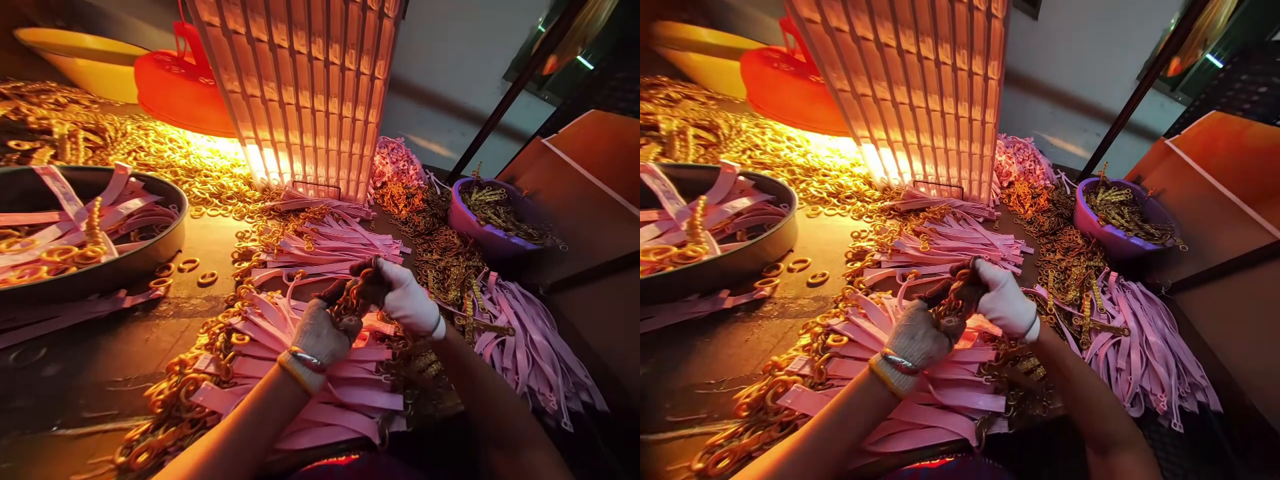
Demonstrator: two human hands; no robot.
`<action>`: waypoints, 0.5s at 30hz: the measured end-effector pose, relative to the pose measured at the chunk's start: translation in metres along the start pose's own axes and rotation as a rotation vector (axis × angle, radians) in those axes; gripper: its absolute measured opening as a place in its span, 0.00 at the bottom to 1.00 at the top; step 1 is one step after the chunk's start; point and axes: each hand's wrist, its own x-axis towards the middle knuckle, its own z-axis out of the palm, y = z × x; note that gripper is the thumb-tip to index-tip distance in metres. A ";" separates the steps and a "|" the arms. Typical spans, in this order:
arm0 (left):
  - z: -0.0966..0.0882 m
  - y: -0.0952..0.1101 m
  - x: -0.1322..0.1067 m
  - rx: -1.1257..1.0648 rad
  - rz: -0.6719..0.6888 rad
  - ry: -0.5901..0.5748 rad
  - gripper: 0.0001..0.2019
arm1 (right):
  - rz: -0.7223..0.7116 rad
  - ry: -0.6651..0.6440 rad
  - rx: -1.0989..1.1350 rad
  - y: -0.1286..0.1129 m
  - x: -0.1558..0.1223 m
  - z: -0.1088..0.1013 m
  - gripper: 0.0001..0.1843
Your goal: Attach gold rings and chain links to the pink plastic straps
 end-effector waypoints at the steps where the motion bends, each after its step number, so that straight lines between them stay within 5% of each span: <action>1: 0.002 -0.001 -0.001 -0.030 -0.033 0.022 0.11 | 0.062 0.049 0.160 0.002 0.003 -0.003 0.12; 5: 0.004 -0.001 -0.004 -0.055 -0.153 0.081 0.10 | 0.189 0.227 0.423 0.008 0.011 -0.007 0.20; 10: -0.003 0.002 -0.006 -0.068 -0.260 -0.052 0.13 | 0.208 0.317 0.493 0.012 0.012 -0.004 0.21; 15: -0.005 0.002 -0.007 -0.025 -0.192 -0.012 0.14 | 0.154 0.377 0.468 0.012 0.006 0.002 0.18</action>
